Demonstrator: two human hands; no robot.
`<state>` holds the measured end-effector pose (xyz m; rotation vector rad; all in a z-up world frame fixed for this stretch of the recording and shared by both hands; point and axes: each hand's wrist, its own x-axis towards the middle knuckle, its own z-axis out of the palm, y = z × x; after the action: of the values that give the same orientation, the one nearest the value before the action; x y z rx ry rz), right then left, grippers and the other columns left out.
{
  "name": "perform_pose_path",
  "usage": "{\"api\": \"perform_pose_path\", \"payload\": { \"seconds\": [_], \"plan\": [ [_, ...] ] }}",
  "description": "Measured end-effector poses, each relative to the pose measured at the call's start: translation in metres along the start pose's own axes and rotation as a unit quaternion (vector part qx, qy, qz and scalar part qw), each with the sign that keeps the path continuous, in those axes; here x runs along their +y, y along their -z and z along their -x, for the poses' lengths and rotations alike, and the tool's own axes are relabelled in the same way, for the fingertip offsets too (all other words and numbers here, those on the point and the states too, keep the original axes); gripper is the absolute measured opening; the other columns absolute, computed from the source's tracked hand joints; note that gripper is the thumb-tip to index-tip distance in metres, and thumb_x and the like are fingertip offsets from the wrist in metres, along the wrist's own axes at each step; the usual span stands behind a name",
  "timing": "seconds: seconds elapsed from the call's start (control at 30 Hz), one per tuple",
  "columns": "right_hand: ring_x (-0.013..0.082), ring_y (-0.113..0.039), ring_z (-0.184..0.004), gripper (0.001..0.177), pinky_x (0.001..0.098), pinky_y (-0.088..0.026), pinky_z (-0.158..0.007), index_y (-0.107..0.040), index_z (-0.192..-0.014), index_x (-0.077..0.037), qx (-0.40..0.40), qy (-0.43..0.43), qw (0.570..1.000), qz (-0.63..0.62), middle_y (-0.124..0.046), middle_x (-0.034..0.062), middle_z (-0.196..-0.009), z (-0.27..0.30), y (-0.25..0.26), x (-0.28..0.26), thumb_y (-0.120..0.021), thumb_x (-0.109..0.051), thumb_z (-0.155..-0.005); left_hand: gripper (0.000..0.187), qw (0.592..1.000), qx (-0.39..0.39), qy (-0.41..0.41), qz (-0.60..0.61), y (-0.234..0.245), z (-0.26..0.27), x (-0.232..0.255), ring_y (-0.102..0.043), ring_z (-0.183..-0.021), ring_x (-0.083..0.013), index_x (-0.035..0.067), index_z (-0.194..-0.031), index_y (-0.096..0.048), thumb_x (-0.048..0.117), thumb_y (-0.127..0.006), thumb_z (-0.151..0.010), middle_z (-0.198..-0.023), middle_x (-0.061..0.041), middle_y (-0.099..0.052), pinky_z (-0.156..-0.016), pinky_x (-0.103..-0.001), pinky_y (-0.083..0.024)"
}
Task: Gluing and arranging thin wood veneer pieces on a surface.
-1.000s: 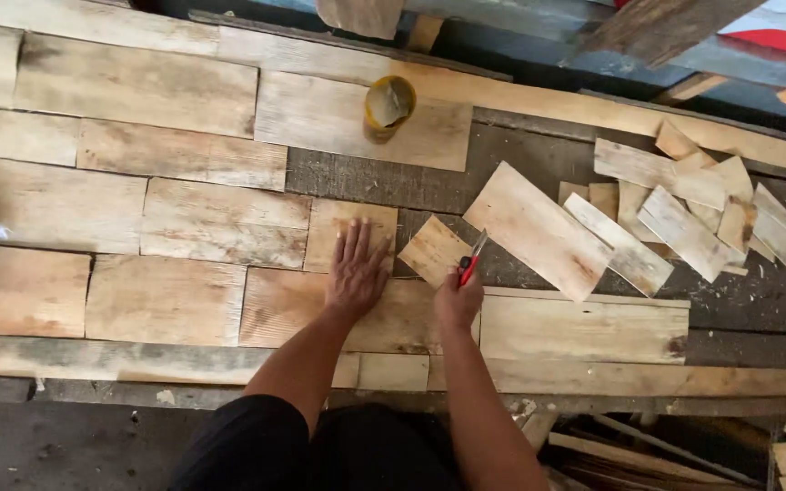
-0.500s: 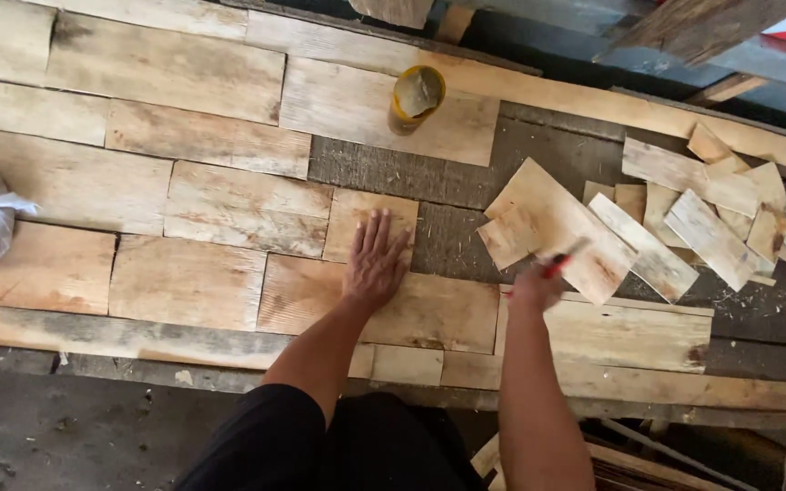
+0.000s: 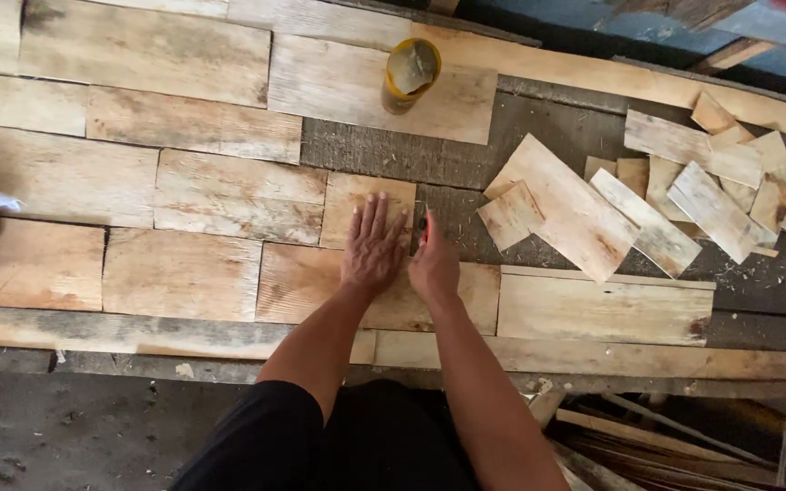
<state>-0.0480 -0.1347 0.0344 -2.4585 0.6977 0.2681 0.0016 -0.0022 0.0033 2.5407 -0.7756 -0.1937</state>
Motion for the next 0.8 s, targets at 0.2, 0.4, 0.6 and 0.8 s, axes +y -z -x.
{"api": "perform_pose_path", "payload": {
  "seconds": [0.2,0.4,0.6,0.8],
  "plan": [
    [0.045,-0.067,-0.103,0.064,0.054,-0.054,-0.087,-0.036,-0.159,-0.017,0.038,0.048,0.998,0.025,-0.069,0.0233,-0.122,0.005,0.0,-0.004,-0.055,-0.009,-0.098,0.059,0.999,0.047,-0.014,0.02,-0.008,0.002,-0.004,-0.015,-0.159,-0.0378,0.015,-0.158,-0.043,0.039,-0.047,-0.104,-0.17,-0.022,-0.021,-0.128,-0.052,-0.012],
    [0.0398,-0.071,-0.1,0.069,0.0492,-0.057,-0.086,-0.032,-0.161,-0.016,-0.028,-0.031,0.999,-0.007,-0.071,0.0208,-0.117,0.01,0.011,-0.025,-0.054,-0.01,-0.096,0.06,1.0,0.02,-0.014,0.009,-0.004,0.002,-0.002,-0.014,-0.159,-0.0383,0.016,-0.157,-0.043,0.042,-0.046,-0.103,-0.17,-0.022,-0.019,-0.127,-0.052,-0.011],
    [0.0373,-0.072,-0.103,0.07,0.0472,-0.058,-0.087,-0.038,-0.157,-0.012,-0.067,-0.019,0.996,0.058,-0.071,0.0206,-0.118,-0.004,0.027,-0.031,-0.06,-0.006,-0.091,0.06,1.0,0.019,-0.009,-0.001,-0.013,0.001,-0.003,-0.013,-0.158,-0.0379,0.014,-0.158,-0.042,0.042,-0.043,-0.104,-0.169,-0.022,-0.017,-0.126,-0.051,-0.009],
    [0.039,-0.066,-0.103,0.08,0.0484,-0.055,-0.088,-0.04,-0.154,-0.014,-0.127,0.005,0.987,0.102,-0.069,0.0213,-0.113,0.013,0.041,-0.021,-0.071,-0.008,-0.08,0.056,0.998,0.052,-0.017,0.04,-0.01,0.004,-0.005,-0.016,-0.159,-0.0382,0.015,-0.155,-0.045,0.037,-0.047,-0.104,-0.169,-0.022,-0.022,-0.129,-0.053,-0.012]
  ]
}}
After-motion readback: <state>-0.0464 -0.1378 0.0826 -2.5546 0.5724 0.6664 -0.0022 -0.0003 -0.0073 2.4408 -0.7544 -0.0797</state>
